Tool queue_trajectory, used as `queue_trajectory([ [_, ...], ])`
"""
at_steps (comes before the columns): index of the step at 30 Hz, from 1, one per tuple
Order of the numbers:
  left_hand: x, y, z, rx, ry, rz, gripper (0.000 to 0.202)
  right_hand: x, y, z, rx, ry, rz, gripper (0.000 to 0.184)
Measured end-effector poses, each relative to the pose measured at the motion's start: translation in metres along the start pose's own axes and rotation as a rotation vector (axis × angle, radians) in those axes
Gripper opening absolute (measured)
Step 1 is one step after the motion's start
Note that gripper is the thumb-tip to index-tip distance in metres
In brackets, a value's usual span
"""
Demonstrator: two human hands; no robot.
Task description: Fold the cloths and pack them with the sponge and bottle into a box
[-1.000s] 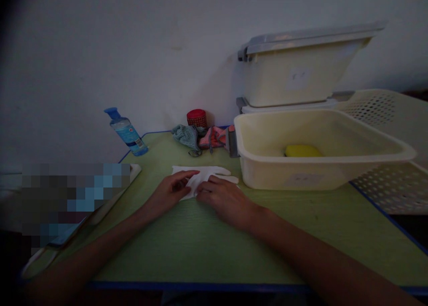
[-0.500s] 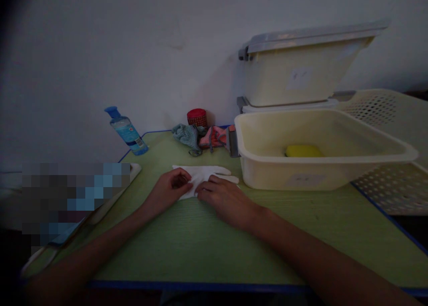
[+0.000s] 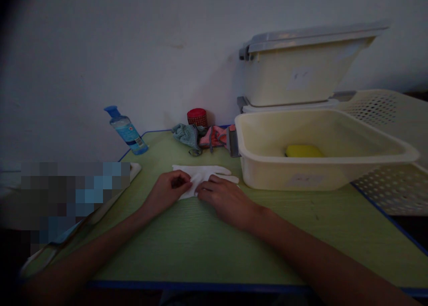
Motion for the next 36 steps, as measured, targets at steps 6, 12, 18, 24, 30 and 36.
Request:
queue_trajectory([
  [6,-0.001,-0.001,0.002,-0.046,-0.019,-0.012,0.006,-0.001,0.0,0.0,-0.004,-0.013,-0.014,0.028],
  [12,0.0,0.001,0.006,-0.095,-0.03,0.002,0.007,0.0,0.001,0.0,-0.011,-0.017,-0.008,0.025],
  [18,0.001,0.002,0.005,-0.123,-0.011,0.003,0.004,0.0,0.0,-0.001,-0.01,-0.007,-0.015,0.027],
  [24,0.0,0.002,-0.004,-0.149,0.036,0.012,0.015,0.0,-0.001,0.001,-0.015,-0.005,-0.014,0.025],
  [30,0.001,0.006,-0.007,0.007,0.08,0.092,0.026,0.0,0.0,0.0,-0.014,-0.011,-0.022,0.025],
  [36,0.001,0.005,-0.009,0.046,0.098,0.096,0.029,0.0,0.0,-0.001,-0.015,-0.012,-0.027,0.027],
])
Point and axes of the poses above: each hand's wrist, its own x-axis towards the middle knuckle, its own y-axis out of the palm, z = x × y, the point moved 9 cm from there along x, towards the middle knuckle, and after that the axes turned 5 degrees about z, right-handed, at the moved point
